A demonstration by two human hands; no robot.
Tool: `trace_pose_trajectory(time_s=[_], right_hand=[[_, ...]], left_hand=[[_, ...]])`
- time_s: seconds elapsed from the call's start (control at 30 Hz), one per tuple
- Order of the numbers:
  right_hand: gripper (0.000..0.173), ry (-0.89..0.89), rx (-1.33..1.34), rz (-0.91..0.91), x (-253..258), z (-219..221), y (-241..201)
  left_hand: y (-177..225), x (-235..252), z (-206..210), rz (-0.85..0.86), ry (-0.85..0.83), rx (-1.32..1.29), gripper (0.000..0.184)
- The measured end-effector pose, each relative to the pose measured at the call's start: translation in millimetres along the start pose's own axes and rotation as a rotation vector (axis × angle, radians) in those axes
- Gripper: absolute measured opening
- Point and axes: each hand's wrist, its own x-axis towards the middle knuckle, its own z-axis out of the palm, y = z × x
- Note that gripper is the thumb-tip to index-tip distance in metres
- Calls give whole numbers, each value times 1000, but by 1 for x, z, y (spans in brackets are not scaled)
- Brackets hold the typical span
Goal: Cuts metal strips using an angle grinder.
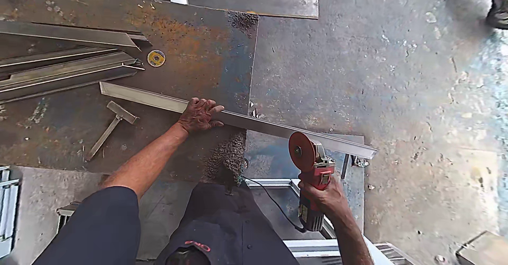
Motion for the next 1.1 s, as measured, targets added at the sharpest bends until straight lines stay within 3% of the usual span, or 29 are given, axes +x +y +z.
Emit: trace_pose_trajectory(time_s=[0.33,0.57,1.1], right_hand=[[71,-151,-40,-79,19,-14,9],[72,-197,-106,-93,33,-15,6],[74,-286,-185,-129,66,-8,-12]], left_hand=[[-10,-2,-5,187,96,17,74],[7,-12,3,7,138,69,70],[4,-2,2,10,174,69,80]])
